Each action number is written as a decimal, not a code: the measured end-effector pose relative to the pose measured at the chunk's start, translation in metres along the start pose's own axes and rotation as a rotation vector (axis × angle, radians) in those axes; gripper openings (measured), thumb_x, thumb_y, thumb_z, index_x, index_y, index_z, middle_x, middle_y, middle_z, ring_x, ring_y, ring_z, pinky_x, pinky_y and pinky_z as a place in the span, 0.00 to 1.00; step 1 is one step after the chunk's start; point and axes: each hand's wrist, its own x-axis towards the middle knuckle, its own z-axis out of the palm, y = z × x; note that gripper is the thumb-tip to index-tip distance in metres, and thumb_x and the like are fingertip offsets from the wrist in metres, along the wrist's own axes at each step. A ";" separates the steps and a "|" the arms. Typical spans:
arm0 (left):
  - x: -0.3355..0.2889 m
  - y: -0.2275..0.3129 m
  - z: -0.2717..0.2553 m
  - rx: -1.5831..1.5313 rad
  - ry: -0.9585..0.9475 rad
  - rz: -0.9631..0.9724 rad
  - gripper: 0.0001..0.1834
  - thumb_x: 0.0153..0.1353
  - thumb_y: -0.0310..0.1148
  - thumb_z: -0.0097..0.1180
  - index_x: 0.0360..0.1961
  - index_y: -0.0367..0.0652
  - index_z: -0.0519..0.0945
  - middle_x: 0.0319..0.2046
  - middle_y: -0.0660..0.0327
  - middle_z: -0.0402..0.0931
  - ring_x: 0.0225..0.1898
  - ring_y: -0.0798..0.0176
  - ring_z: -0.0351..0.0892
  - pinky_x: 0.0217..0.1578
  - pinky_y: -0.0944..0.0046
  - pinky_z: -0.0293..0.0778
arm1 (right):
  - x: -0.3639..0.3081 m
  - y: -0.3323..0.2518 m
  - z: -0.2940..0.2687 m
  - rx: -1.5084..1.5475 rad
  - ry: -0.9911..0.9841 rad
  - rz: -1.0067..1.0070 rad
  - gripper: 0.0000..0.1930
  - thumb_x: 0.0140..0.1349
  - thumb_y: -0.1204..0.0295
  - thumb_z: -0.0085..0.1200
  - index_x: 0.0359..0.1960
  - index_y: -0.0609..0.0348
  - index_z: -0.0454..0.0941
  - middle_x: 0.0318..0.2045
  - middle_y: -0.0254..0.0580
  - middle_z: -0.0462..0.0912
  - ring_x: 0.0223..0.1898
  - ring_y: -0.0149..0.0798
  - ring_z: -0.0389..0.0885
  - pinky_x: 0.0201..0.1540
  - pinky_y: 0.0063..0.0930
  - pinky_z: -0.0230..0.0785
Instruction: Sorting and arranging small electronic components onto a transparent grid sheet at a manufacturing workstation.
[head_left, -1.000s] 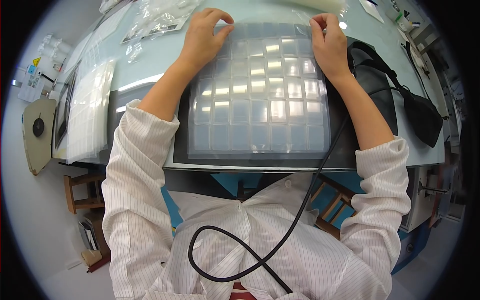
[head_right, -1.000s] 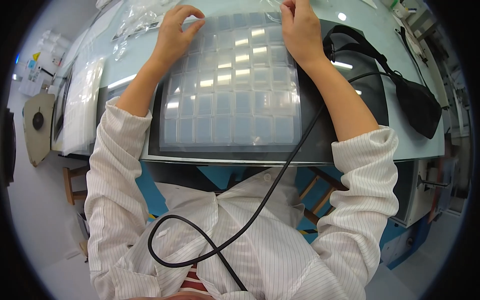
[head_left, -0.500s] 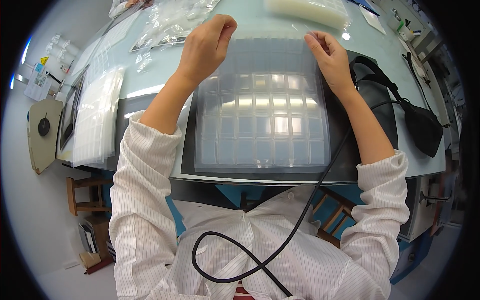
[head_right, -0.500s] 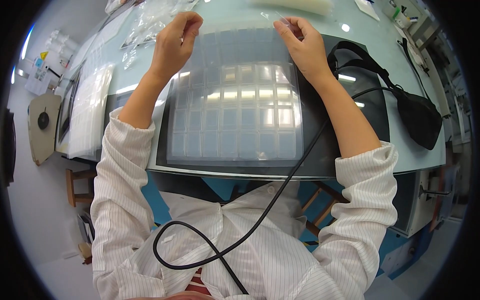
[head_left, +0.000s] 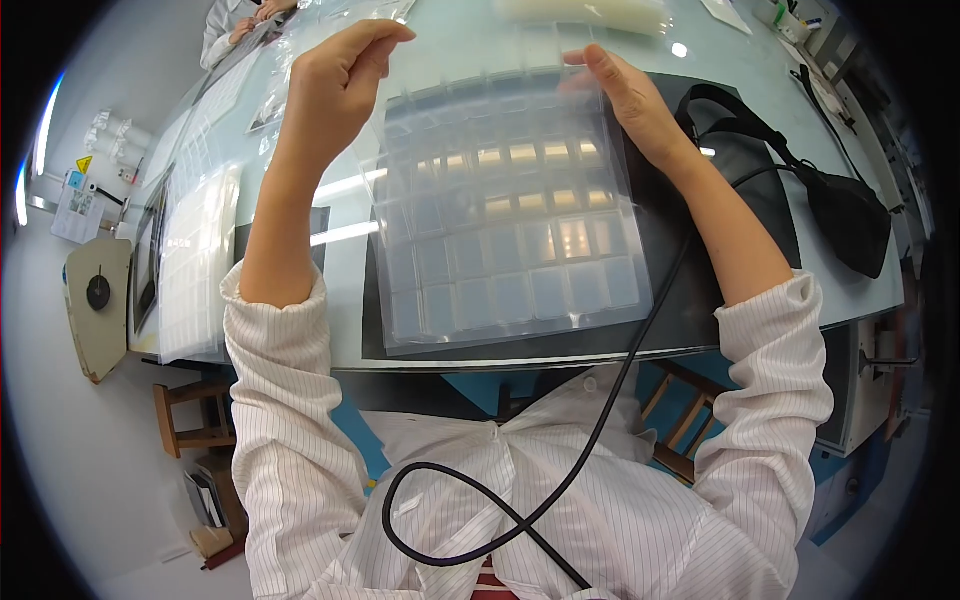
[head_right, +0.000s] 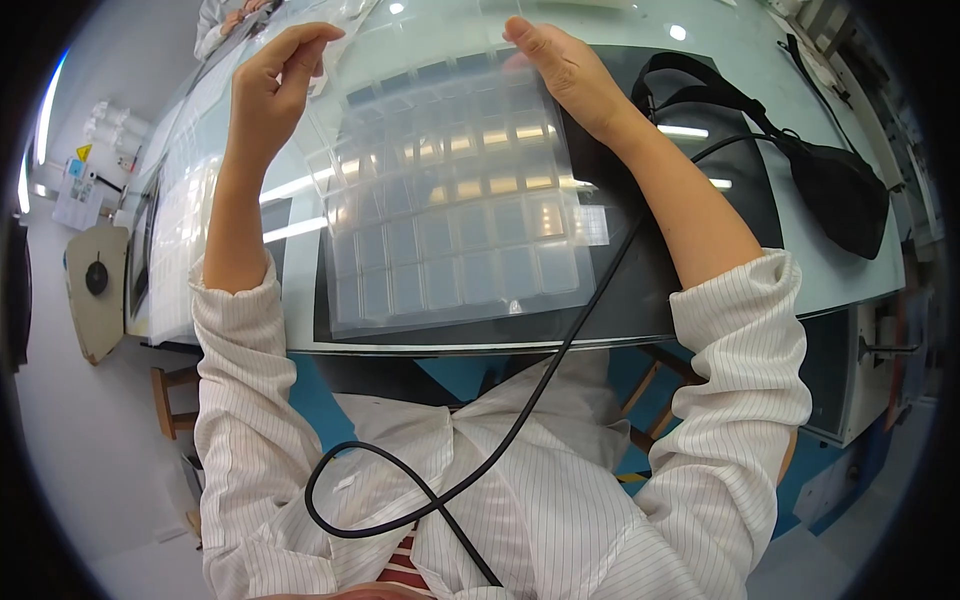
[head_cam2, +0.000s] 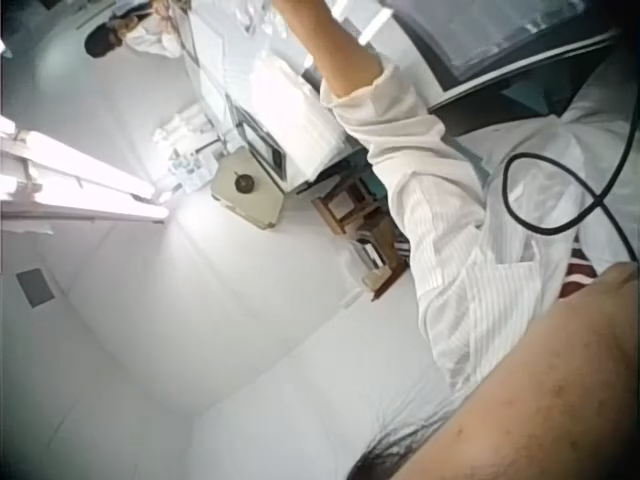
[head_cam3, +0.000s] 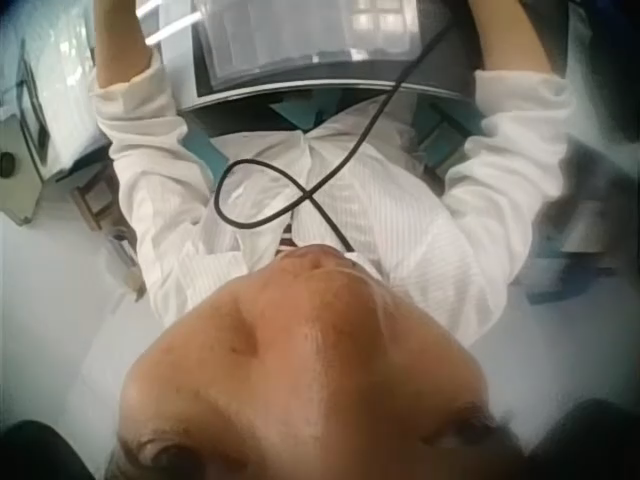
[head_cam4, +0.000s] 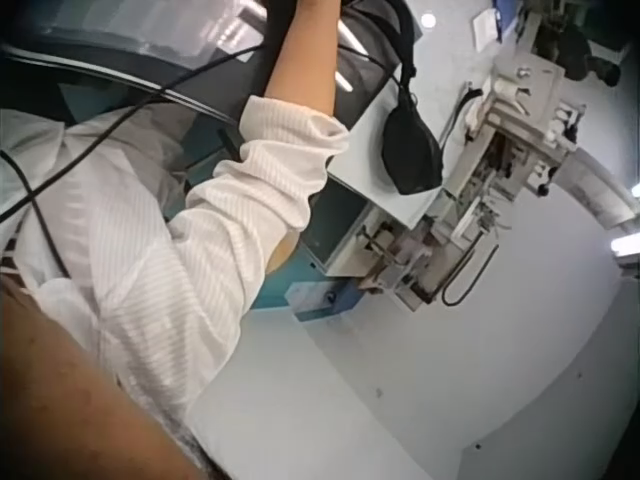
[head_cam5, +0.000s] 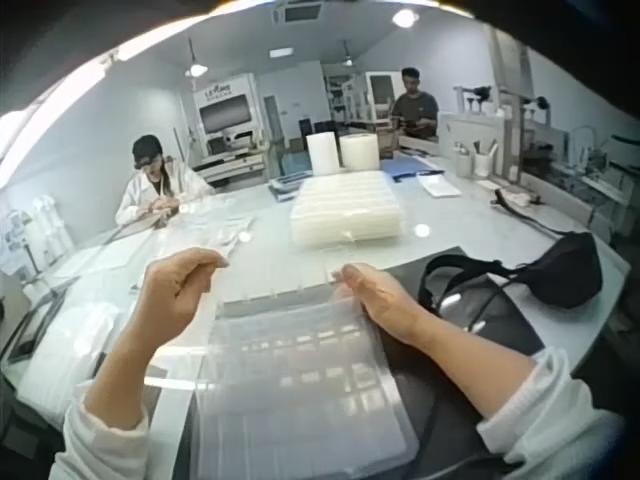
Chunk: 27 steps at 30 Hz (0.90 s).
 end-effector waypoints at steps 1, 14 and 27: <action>-0.001 -0.001 -0.002 -0.026 -0.066 -0.089 0.07 0.68 0.25 0.56 0.43 0.39 0.85 0.22 0.64 0.76 0.23 0.71 0.72 0.26 0.70 0.69 | -0.001 -0.001 0.000 0.002 -0.014 -0.061 0.29 0.72 0.44 0.48 0.44 0.61 0.85 0.51 0.40 0.82 0.59 0.35 0.72 0.67 0.31 0.56; -0.013 -0.045 -0.024 -0.133 -0.592 -0.477 0.11 0.73 0.31 0.51 0.46 0.38 0.84 0.25 0.68 0.72 0.27 0.74 0.66 0.28 0.73 0.64 | -0.033 -0.049 0.024 0.296 -0.359 0.512 0.14 0.70 0.63 0.58 0.41 0.63 0.77 0.27 0.40 0.84 0.22 0.34 0.84 0.25 0.24 0.76; -0.071 -0.026 0.019 -0.019 -0.342 -0.603 0.10 0.65 0.34 0.61 0.39 0.36 0.81 0.30 0.60 0.78 0.32 0.66 0.74 0.37 0.64 0.72 | -0.023 -0.041 0.016 -0.526 0.002 0.057 0.09 0.64 0.70 0.61 0.35 0.65 0.80 0.23 0.35 0.81 0.24 0.26 0.77 0.28 0.24 0.71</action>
